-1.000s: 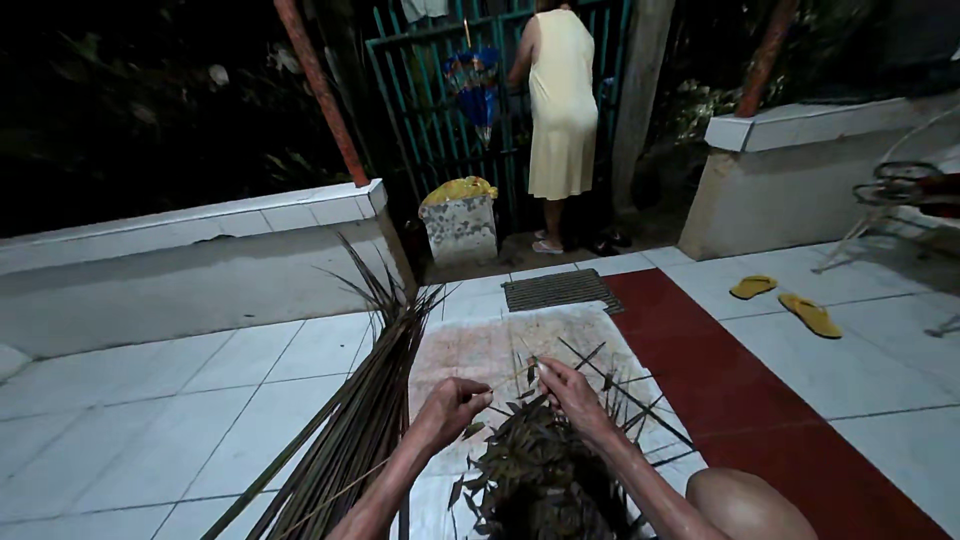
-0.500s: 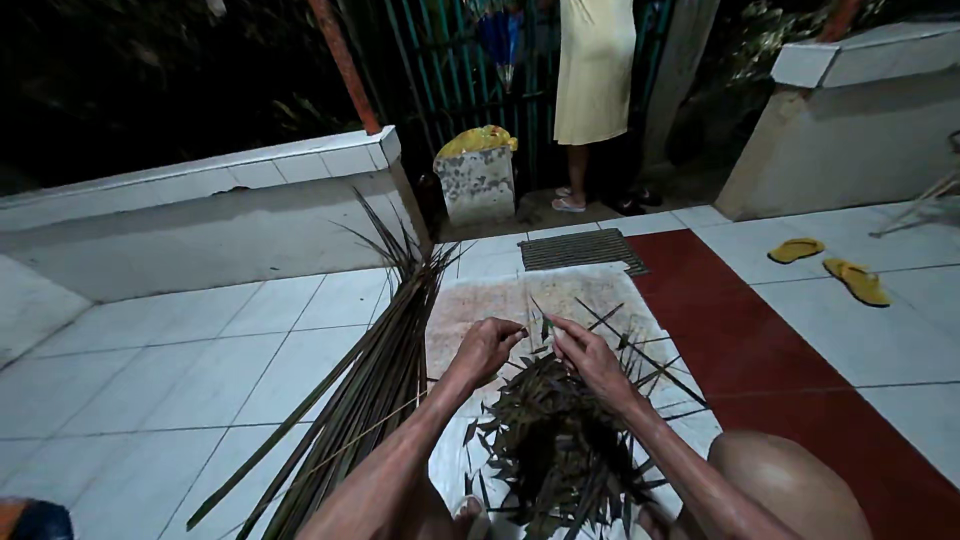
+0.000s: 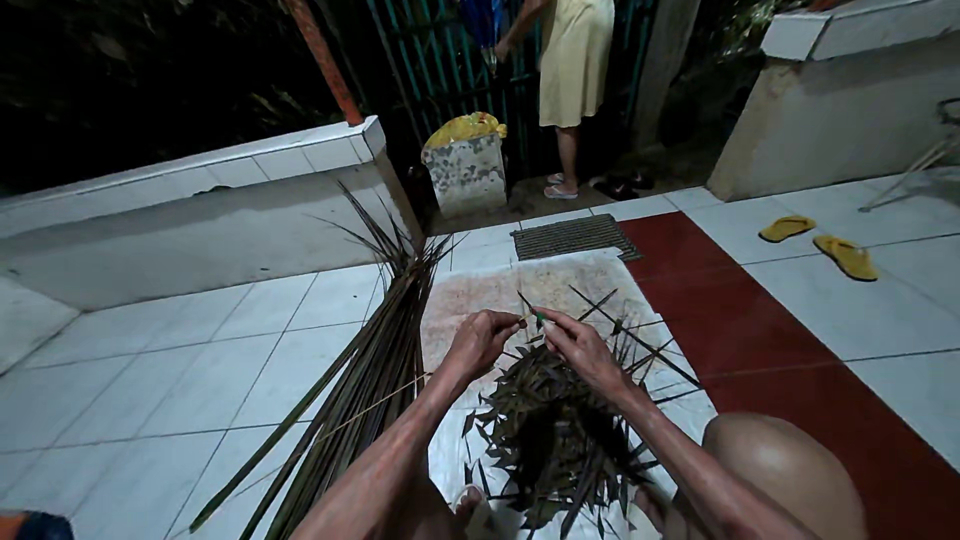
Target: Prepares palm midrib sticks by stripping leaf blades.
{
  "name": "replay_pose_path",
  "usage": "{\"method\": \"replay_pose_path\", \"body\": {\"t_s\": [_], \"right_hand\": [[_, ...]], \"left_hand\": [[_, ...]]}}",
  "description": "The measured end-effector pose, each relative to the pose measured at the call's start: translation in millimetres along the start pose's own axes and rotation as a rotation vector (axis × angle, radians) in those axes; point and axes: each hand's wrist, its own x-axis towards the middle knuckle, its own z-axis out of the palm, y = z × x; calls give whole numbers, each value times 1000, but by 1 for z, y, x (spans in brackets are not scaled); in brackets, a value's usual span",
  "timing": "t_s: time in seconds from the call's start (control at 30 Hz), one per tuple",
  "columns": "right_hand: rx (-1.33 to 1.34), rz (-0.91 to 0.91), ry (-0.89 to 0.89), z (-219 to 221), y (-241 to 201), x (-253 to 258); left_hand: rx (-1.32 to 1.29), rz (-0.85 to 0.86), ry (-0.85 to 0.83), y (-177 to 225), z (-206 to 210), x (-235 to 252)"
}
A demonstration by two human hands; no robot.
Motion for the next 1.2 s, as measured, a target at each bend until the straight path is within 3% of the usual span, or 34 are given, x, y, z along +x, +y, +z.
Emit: {"method": "replay_pose_path", "body": {"t_s": [0.2,0.47,0.73,0.87,0.97,1.2], "right_hand": [[130,43,-5,0,-5,1],[-1,-33,88,-1,-11,3],[-281,-64,215,7,-11,0],[-451,103,222,10,-4,-5],[-516,310,259,-12,36,-3],[-315,117,228,-3,27,-13]], "left_hand": [[-16,20,41,3,-2,1],[95,-5,85,17,-4,1],[336,-107,126,49,1,-8],[366,-170,28,50,2,-12],[319,-168,40,45,-3,-21],[-5,-99,17,6,-18,-22]]}}
